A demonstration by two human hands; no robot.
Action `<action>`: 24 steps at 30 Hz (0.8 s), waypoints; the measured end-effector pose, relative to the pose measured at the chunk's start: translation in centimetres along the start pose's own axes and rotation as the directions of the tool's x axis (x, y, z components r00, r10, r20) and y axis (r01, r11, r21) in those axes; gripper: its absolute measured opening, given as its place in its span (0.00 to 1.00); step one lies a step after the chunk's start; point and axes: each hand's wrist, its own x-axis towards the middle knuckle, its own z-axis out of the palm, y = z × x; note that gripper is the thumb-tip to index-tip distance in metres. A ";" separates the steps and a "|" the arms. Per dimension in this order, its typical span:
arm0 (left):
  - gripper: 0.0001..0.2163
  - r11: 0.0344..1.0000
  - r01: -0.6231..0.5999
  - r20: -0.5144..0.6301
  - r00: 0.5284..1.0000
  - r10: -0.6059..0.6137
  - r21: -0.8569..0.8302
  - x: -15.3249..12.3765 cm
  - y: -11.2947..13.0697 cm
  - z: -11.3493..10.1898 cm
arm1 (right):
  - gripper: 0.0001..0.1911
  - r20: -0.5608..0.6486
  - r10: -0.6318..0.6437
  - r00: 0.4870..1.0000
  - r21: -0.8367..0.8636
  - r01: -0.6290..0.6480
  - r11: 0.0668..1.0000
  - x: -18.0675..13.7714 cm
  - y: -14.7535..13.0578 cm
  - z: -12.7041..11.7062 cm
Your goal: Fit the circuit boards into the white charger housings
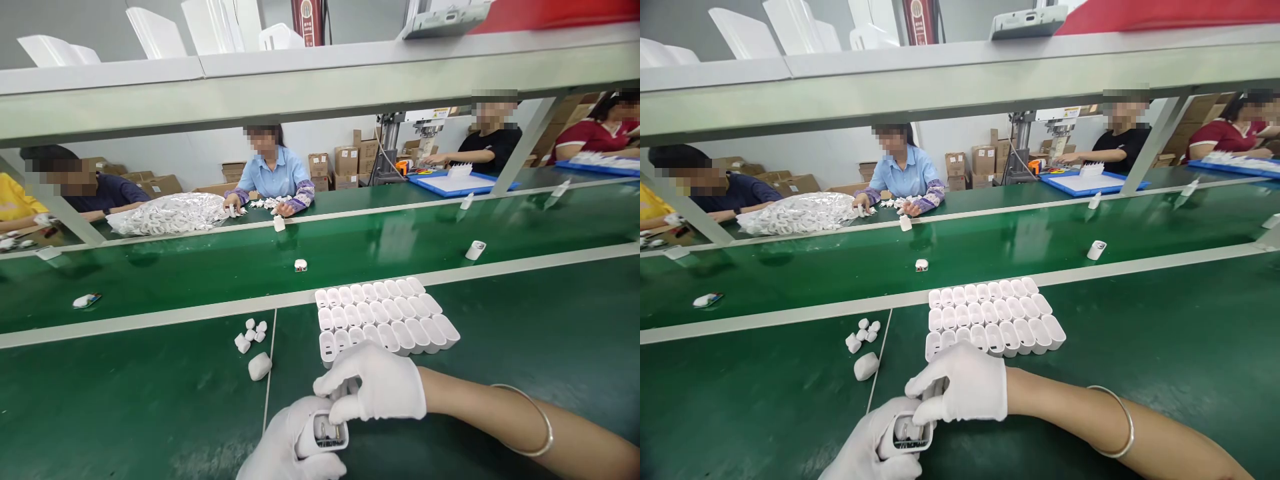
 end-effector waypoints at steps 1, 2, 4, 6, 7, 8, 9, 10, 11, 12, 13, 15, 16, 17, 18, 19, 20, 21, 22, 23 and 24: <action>0.25 1.000 0.002 -0.003 1.000 -0.002 -0.007 -0.1 -0.1 0.0 | 0.13 -0.001 0.000 1.000 -0.017 0.000 1.000 0.0 0.0 -0.1; 0.25 1.000 0.013 -0.011 1.000 -0.013 -0.001 -0.2 -0.3 -0.1 | 0.13 -0.005 0.002 1.000 -0.045 -0.002 0.999 0.1 0.0 -0.1; 0.23 0.994 0.084 -0.044 0.996 -0.081 0.065 -0.4 -0.6 -0.1 | 0.09 0.003 -0.006 1.000 -0.120 0.006 0.993 0.1 -0.2 0.2; 0.20 0.970 0.174 -0.063 0.984 -0.166 0.167 -0.4 -0.9 0.0 | 0.07 0.051 -0.035 0.998 -0.222 0.045 0.974 0.1 -0.4 0.6; 0.20 0.960 0.190 -0.049 0.982 -0.184 0.207 -0.3 -0.9 0.0 | 0.08 0.064 -0.046 0.997 -0.284 0.062 0.957 0.0 -0.5 0.8; 0.19 0.959 0.170 -0.019 0.985 -0.170 0.226 -0.1 -0.9 0.0 | 0.09 0.063 -0.051 0.997 -0.350 0.070 0.934 0.0 -0.6 1.0; 0.19 0.971 0.118 0.018 0.992 -0.125 0.210 0.0 -0.9 0.0 | 0.09 0.047 -0.060 0.997 -0.412 0.074 0.908 0.0 -0.6 1.2; 0.18 0.985 0.051 0.052 0.997 -0.060 0.168 0.2 -0.8 0.0 | 0.10 0.027 -0.077 0.997 -0.453 0.081 0.888 0.0 -0.6 1.3; 0.17 0.994 -0.006 0.060 0.998 0.000 0.112 0.3 -0.7 -0.1 | 0.10 0.007 -0.099 0.995 -0.458 0.091 0.884 0.1 -0.5 1.3; 0.16 0.997 -0.043 0.044 0.998 0.040 0.058 0.3 -0.7 -0.1 | 0.10 -0.012 -0.120 0.993 -0.414 0.104 0.904 0.1 -0.5 1.2; 0.16 0.998 -0.055 0.028 0.998 0.055 0.015 0.3 -0.7 -0.2 | 0.10 -0.020 -0.125 0.992 -0.322 0.112 0.940 0.1 -0.4 1.0; 0.17 0.998 -0.026 0.011 1.000 0.027 -0.049 0.2 -0.7 -0.2 | 0.15 -0.010 -0.095 0.995 -0.088 0.094 0.992 0.2 -0.4 0.5; 0.18 0.998 -0.007 -0.004 1.000 0.007 -0.067 0.2 -0.7 -0.2 | 0.16 -0.003 -0.081 0.997 -0.016 0.081 0.997 0.2 -0.4 0.3; 0.18 0.996 0.007 -0.023 1.000 -0.009 -0.083 0.1 -0.7 -0.2 | 0.16 -0.003 -0.084 0.996 -0.002 0.084 0.996 0.1 -0.4 0.1; 0.18 0.993 0.015 -0.046 0.999 -0.021 -0.118 0.1 -0.6 0.0 | 0.15 -0.007 -0.109 0.994 -0.036 0.109 0.993 0.1 -0.4 -0.1; 0.18 0.981 0.026 -0.077 0.996 -0.041 -0.191 0.1 -0.5 0.2 | 0.14 -0.012 -0.149 0.989 -0.105 0.147 0.984 0.0 -0.5 -0.2; 0.17 0.951 0.043 -0.099 0.992 -0.077 -0.307 0.2 -0.4 0.5 | 0.13 -0.018 -0.194 0.981 -0.185 0.187 0.965 -0.1 -0.6 -0.2; 0.16 0.895 0.065 -0.098 0.988 -0.120 -0.442 0.3 -0.2 0.7 | 0.12 -0.015 -0.227 0.974 -0.257 0.216 0.942 -0.1 -0.7 -0.1; 0.14 0.817 0.087 -0.083 0.983 -0.163 -0.570 0.4 0.0 1.0 | 0.11 -0.007 -0.248 0.969 -0.314 0.233 0.920 -0.2 -0.8 0.0; 0.13 0.738 0.101 -0.064 0.979 -0.192 -0.667 0.5 0.2 1.3 | 0.10 0.001 -0.256 0.967 -0.360 0.239 0.902 -0.2 -0.9 0.2; 0.12 0.677 0.106 -0.049 0.977 -0.206 -0.728 0.7 0.3 1.5 | 0.10 0.004 -0.259 0.966 -0.400 0.239 0.885 -0.2 -1.0 0.3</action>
